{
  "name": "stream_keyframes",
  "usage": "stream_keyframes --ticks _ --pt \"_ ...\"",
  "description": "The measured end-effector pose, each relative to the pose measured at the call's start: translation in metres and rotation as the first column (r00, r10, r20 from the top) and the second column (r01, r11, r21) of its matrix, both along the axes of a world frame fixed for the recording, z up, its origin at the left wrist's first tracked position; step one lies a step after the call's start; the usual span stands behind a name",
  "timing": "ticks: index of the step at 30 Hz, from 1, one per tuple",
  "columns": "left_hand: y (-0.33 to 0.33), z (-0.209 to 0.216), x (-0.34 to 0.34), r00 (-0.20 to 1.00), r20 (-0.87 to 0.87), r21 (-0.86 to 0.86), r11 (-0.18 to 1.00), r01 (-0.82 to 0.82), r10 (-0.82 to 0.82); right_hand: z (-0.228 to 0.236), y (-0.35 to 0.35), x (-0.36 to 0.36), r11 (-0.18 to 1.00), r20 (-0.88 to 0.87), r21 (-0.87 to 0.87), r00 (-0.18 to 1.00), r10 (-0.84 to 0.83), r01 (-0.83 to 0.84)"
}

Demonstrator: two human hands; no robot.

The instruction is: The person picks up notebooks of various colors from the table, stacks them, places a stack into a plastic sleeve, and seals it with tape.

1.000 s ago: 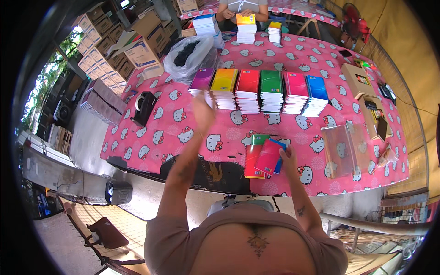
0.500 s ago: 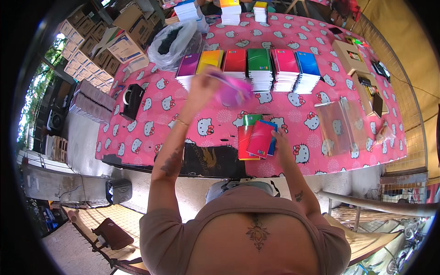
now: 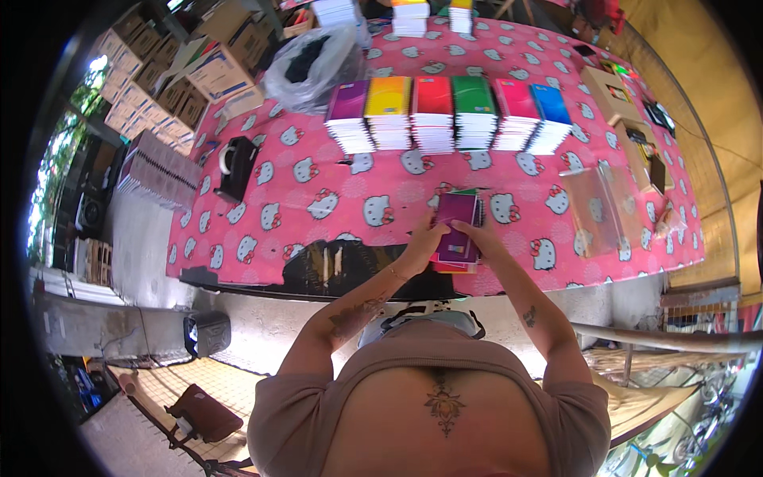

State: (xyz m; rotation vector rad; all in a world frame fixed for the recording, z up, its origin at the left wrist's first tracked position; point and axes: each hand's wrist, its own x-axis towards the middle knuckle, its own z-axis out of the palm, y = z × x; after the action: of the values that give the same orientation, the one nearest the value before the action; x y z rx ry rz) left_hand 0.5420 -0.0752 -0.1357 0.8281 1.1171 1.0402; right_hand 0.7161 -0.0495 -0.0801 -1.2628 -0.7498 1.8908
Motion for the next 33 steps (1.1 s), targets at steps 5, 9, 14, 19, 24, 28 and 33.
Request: stream_keyframes --ticks 5,9,14,19,24,28,33 --pt "-0.054 0.046 -0.089 0.847 -0.531 0.541 0.76 0.362 -0.025 0.017 -0.007 -0.021 0.979 -0.17 -0.121 0.976 0.139 -0.161" --pt "-0.081 0.055 -0.144 0.499 -0.792 0.603 0.317 0.732 0.353 0.024 -0.043 -0.081 0.96 -0.188 -0.138 0.958 0.214 -0.242" --pt "-0.083 0.067 -0.171 0.906 -0.423 0.762 0.555 0.335 0.034 0.022 -0.078 -0.127 0.928 -0.443 0.331 0.897 -0.004 0.168" --pt "-0.067 0.006 -0.187 0.958 -0.193 0.414 0.867 0.276 -0.213 -0.023 -0.102 -0.16 0.696 0.055 0.716 0.998 0.033 -0.062" --pt "-0.069 -0.005 -0.19 0.967 -0.175 0.611 0.749 0.255 -0.185 -0.051 -0.109 -0.187 0.705 0.044 0.708 0.993 -0.107 0.045" --pt "-0.061 0.0 -0.194 0.954 -0.245 0.628 0.721 0.294 -0.175 -0.042 -0.103 -0.188 0.58 -0.009 0.804 0.979 -0.206 0.13" --pt "-0.055 0.001 -0.188 0.945 -0.234 0.55 0.771 0.322 -0.227 -0.036 -0.098 -0.189 0.687 0.049 0.724 0.989 -0.14 0.061"
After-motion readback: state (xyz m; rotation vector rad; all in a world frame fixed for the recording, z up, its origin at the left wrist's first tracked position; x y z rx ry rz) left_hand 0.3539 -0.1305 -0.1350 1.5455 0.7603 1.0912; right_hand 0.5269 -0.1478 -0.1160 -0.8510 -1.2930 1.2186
